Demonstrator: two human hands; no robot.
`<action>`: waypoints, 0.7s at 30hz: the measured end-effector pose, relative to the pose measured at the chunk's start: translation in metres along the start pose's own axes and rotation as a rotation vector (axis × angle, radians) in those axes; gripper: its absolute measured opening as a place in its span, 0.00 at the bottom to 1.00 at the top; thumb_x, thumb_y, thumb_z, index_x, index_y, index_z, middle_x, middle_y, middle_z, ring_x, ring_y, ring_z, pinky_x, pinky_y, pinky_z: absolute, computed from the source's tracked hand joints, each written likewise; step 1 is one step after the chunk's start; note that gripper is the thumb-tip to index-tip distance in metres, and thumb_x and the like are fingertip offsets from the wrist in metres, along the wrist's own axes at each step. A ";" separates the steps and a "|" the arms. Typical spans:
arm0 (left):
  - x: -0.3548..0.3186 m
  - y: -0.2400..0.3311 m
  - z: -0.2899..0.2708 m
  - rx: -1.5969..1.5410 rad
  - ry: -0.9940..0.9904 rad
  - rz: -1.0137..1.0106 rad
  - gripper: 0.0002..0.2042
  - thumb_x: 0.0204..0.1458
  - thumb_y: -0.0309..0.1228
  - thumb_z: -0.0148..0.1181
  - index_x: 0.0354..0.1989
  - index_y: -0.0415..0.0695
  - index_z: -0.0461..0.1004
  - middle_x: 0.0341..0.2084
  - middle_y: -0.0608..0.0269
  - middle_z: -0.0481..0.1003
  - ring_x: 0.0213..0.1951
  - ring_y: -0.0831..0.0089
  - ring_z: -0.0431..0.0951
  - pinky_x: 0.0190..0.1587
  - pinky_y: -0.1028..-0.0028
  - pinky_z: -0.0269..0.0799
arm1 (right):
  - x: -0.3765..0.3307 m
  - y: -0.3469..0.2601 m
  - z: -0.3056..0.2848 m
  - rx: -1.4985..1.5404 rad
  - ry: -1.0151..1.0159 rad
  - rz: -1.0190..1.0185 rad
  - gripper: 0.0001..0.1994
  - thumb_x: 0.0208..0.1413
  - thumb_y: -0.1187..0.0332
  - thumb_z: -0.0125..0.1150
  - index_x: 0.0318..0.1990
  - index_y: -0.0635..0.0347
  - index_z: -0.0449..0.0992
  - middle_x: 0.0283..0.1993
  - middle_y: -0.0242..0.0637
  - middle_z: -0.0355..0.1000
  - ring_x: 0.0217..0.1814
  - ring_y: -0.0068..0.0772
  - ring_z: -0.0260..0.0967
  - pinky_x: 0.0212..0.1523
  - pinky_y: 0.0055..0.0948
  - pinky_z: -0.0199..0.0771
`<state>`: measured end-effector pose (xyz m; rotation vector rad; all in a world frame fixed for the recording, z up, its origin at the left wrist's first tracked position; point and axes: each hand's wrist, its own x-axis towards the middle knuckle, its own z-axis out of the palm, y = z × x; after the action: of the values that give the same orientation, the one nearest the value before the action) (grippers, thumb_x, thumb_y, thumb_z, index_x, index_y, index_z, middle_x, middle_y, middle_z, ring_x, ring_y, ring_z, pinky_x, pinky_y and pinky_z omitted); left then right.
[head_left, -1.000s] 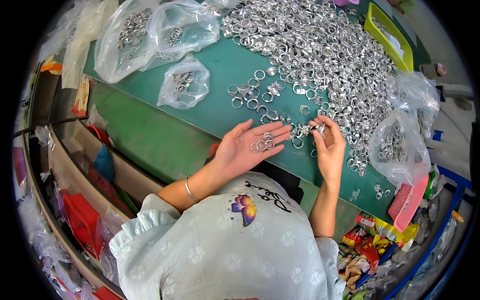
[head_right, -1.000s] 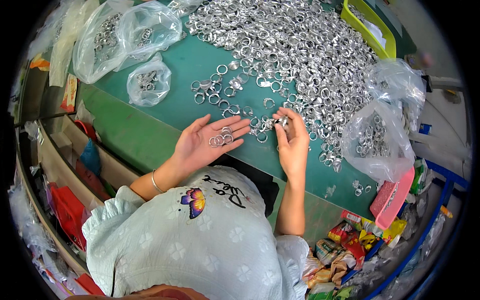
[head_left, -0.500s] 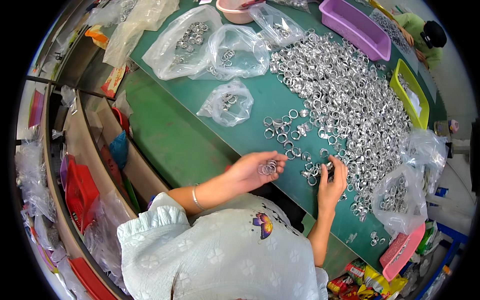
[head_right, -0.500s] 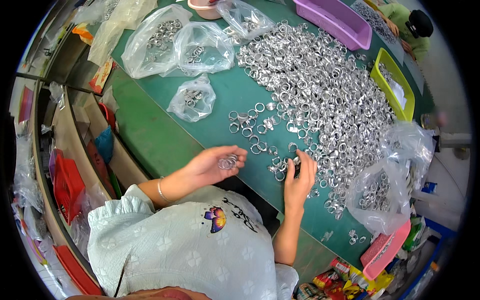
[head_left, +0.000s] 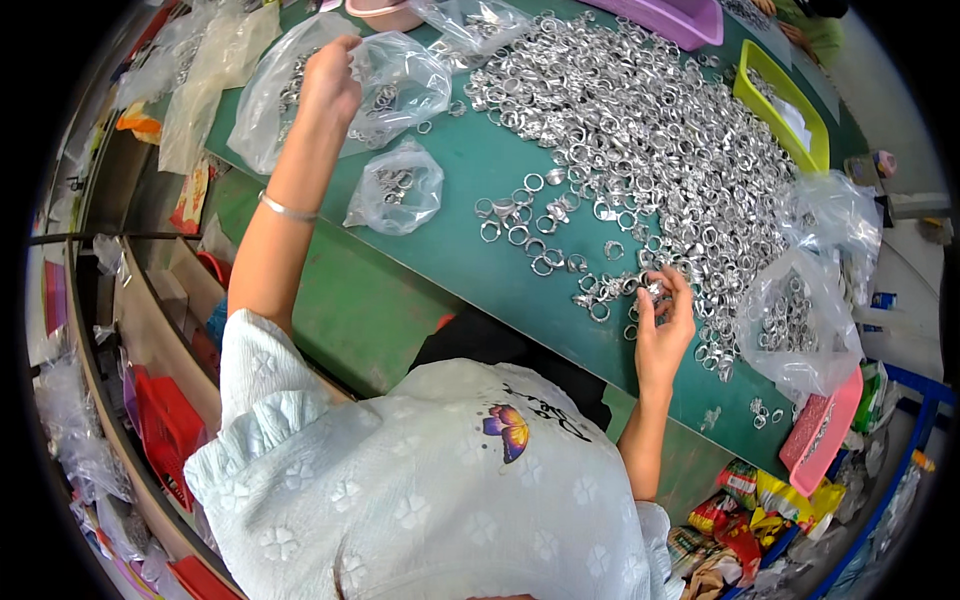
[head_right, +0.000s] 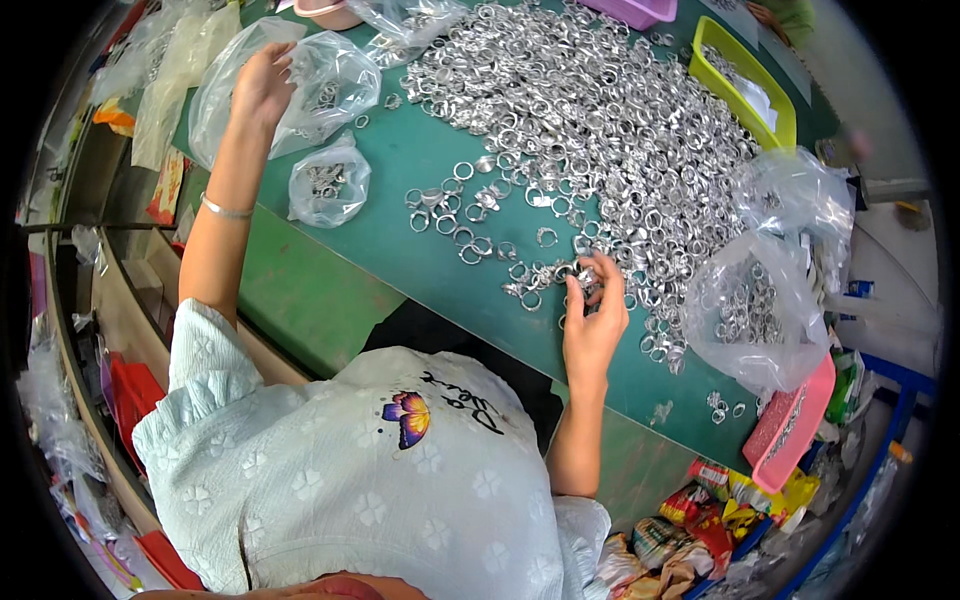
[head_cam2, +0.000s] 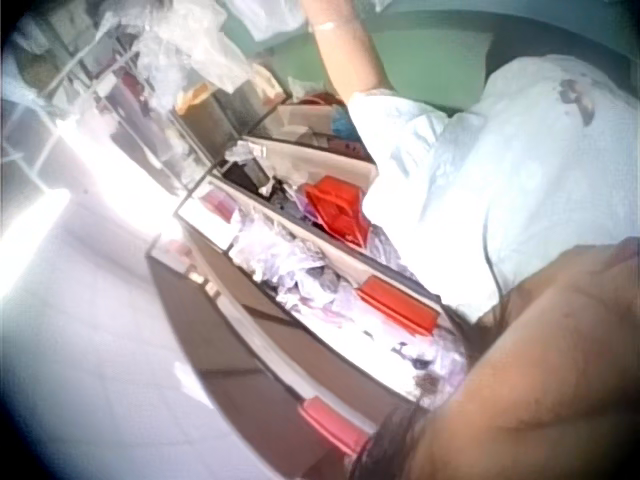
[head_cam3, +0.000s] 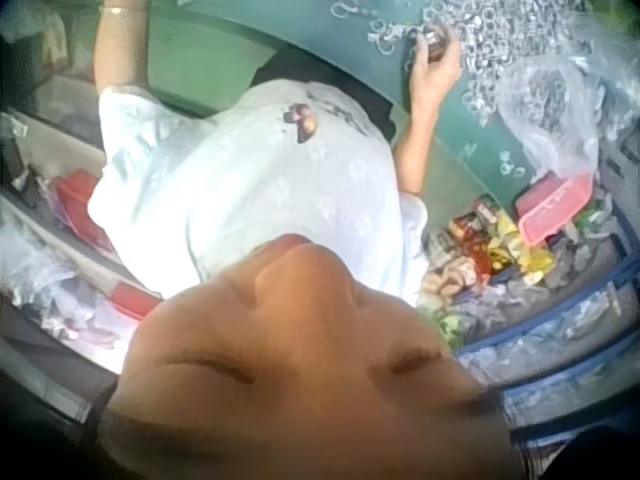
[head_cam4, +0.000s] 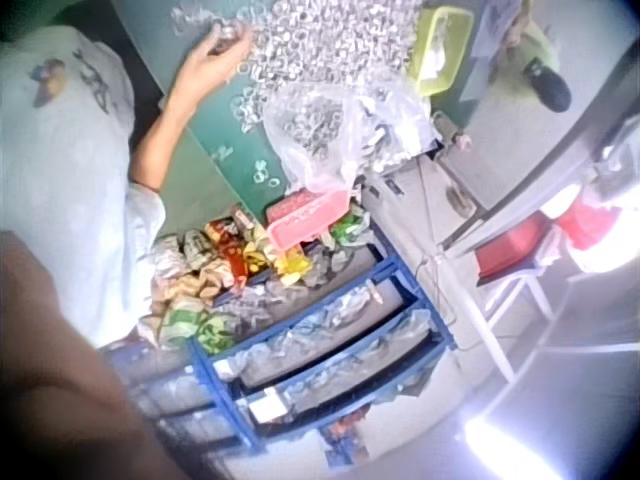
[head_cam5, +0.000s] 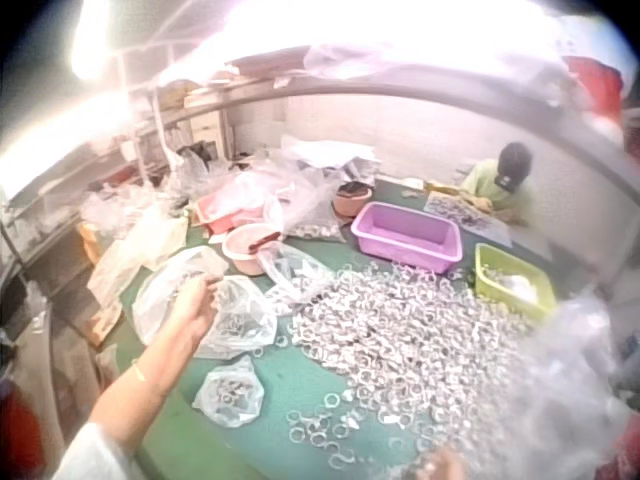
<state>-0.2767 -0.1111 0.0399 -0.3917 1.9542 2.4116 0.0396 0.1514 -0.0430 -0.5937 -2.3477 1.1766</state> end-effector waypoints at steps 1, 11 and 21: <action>-0.007 0.001 -0.004 0.037 -0.017 0.006 0.23 0.56 0.34 0.43 0.58 0.34 0.57 0.60 0.46 0.55 0.65 0.59 0.43 0.64 0.52 0.28 | -0.001 -0.001 -0.002 -0.042 -0.024 -0.004 0.19 0.46 0.79 0.60 0.47 0.63 0.68 0.42 0.37 0.72 0.26 0.24 0.61 0.26 0.22 0.62; -0.219 -0.106 -0.014 -0.011 -0.992 -0.691 0.19 0.59 0.33 0.46 0.56 0.38 0.60 0.49 0.57 0.67 0.50 0.68 0.69 0.48 0.70 0.69 | -0.024 -0.048 0.012 0.054 -0.258 -0.110 0.14 0.41 0.78 0.64 0.39 0.62 0.72 0.37 0.39 0.70 0.30 0.33 0.65 0.33 0.27 0.67; -0.234 -0.136 -0.012 0.354 -0.826 -0.071 0.12 0.52 0.23 0.54 0.46 0.40 0.71 0.38 0.63 0.72 0.39 0.75 0.72 0.38 0.76 0.70 | 0.001 -0.034 0.027 -0.089 -0.233 -0.177 0.14 0.41 0.77 0.62 0.39 0.64 0.74 0.39 0.40 0.69 0.41 0.42 0.63 0.40 0.34 0.63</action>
<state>-0.0254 -0.0584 -0.0456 0.4634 1.8214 1.6878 0.0177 0.1160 -0.0296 -0.2815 -2.5971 1.1163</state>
